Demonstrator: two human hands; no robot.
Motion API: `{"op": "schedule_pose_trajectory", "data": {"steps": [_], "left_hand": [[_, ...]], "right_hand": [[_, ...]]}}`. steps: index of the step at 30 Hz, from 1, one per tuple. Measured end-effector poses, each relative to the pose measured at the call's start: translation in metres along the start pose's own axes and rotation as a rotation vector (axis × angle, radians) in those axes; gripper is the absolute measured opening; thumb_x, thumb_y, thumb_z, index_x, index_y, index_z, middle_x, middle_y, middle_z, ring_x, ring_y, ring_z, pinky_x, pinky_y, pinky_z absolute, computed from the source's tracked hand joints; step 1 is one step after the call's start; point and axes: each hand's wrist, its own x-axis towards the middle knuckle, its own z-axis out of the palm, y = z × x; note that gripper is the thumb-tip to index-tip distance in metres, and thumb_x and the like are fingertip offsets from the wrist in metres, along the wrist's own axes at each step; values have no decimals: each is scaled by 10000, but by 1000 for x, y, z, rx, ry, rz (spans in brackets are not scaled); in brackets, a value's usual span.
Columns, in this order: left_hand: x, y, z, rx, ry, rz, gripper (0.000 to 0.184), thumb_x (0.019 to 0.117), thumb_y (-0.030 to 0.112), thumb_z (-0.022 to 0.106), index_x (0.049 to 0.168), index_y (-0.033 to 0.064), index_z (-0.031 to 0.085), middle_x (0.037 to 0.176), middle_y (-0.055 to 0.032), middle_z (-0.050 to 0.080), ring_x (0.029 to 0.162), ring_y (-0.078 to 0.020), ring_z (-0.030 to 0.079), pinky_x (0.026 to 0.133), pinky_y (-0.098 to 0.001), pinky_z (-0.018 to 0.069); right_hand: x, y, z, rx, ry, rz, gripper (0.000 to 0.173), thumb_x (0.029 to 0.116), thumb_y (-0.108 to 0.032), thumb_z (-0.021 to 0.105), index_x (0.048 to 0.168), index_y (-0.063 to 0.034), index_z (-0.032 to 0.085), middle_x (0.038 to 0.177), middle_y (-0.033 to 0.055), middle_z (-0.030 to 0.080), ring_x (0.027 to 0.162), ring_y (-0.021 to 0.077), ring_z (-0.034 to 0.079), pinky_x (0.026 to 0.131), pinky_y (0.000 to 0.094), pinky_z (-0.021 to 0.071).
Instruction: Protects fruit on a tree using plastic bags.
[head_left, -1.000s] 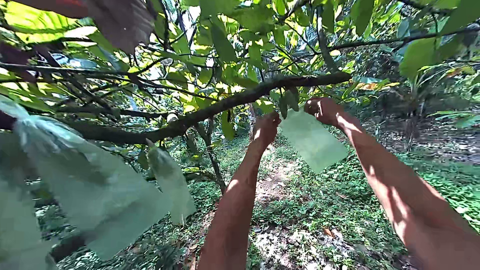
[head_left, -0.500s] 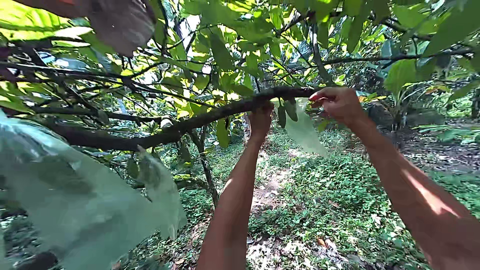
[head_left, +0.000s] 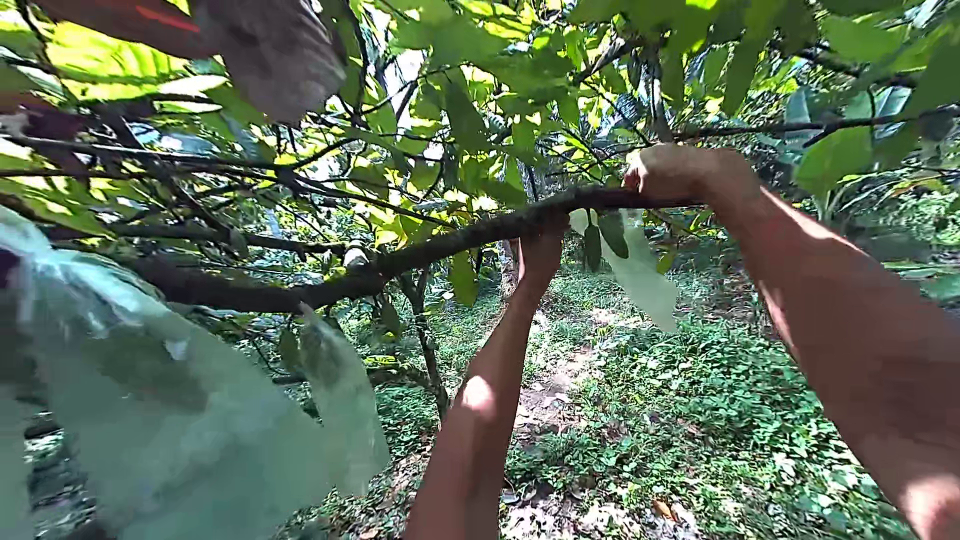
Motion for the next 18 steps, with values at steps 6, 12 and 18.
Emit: {"op": "schedule_pose_trajectory", "data": {"steps": [6,12,18], "left_hand": [[-2,-8,4,-35,28,35,232,981,55,640,1161,-91,642,1055,-153,696,993,-138,658,951,-319,535],[3,-8,9,72,14,151,283,985,126,662,1163,-93,664,1084,-206,711,1025,-205,697,958,-357,556],[8,-4,5,204,14,230,310,968,155,688,1178,-73,687,1187,-232,698,1186,-282,650,1088,-428,467]], "right_hand": [[21,6,20,-67,98,242,312,1008,-191,601,1207,45,638,1206,314,636,1163,514,600,905,740,435],[-5,-22,-3,-172,190,203,318,1071,-191,494,1195,45,667,1241,328,634,1206,533,584,944,734,431],[5,25,17,-11,305,55,236,1014,-46,560,1170,86,678,1172,361,648,1155,560,600,989,715,421]]}}
